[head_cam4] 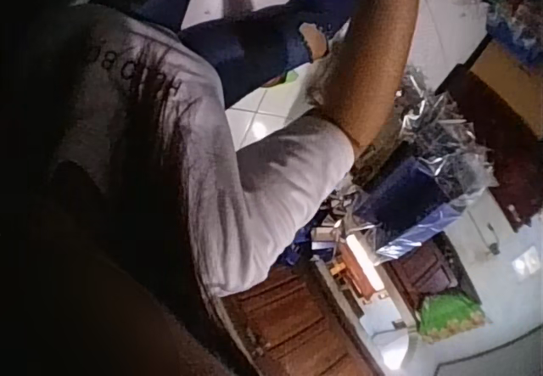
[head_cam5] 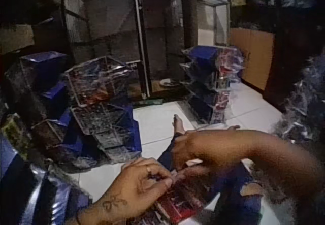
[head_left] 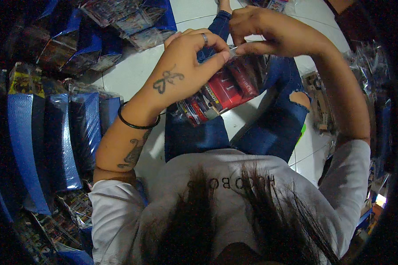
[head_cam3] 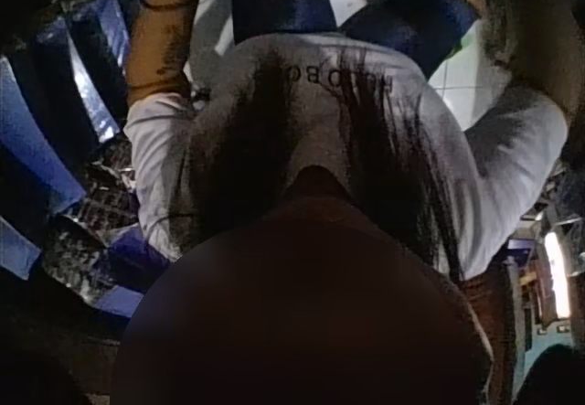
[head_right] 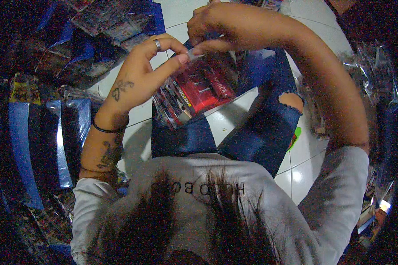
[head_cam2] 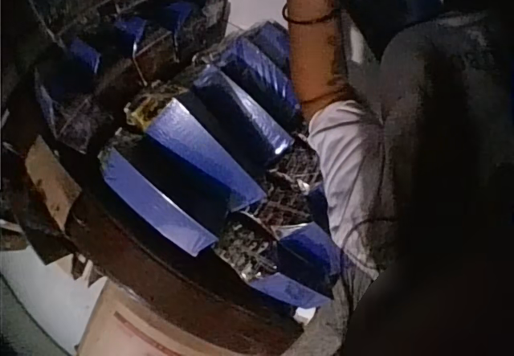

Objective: The person sits on the floor and repeatedly wraps toy boxes in clear plastic bags, seals them with a tape gun, and places the finished packages aside. The person handles multiple toy boxes, including a wooden car and a Spider-Man themed item, one at a time.

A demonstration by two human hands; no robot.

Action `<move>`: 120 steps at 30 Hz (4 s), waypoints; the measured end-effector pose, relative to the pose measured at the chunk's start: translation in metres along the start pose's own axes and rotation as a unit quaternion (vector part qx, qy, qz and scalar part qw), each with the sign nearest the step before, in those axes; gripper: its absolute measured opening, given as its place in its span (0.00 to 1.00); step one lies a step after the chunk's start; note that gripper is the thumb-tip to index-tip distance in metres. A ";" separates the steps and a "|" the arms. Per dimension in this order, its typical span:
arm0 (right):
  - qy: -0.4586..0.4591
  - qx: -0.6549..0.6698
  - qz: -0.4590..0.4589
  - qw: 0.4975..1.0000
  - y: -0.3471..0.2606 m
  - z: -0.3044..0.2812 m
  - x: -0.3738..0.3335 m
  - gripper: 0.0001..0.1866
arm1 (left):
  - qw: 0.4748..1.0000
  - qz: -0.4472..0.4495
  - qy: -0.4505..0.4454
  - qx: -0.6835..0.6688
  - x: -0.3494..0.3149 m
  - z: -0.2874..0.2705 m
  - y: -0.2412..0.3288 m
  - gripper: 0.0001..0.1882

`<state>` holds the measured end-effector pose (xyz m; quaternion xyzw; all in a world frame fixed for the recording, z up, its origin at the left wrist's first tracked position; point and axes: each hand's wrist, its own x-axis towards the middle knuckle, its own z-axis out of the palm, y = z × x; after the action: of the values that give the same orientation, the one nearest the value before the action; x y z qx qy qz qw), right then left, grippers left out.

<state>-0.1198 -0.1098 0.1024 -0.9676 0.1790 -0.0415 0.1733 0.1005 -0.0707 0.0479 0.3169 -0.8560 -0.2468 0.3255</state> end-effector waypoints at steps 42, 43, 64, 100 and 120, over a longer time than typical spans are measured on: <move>0.061 -0.101 -0.008 0.993 -0.005 -0.002 -0.022 0.11 | 0.990 0.028 0.070 0.117 -0.017 0.013 0.002 0.07; 0.031 -0.129 0.043 0.990 -0.007 -0.004 -0.023 0.13 | 0.987 0.045 0.086 0.126 -0.017 0.015 0.001 0.06; 0.162 -0.167 -0.036 0.972 -0.009 0.036 -0.010 0.10 | 0.932 -0.215 -0.027 -0.289 -0.019 0.016 -0.011 0.11; 0.099 -0.048 0.028 0.993 0.000 0.034 -0.016 0.10 | 0.991 -0.116 0.017 -0.062 -0.024 0.026 -0.012 0.08; 0.118 -0.126 0.059 0.983 -0.028 -0.002 -0.025 0.07 | 0.989 0.015 0.068 0.131 -0.026 0.031 -0.002 0.06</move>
<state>-0.1343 -0.0771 0.1140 -0.9577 0.2588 -0.1227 0.0294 0.0945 -0.0472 0.0155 0.3598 -0.8616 -0.1058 0.3421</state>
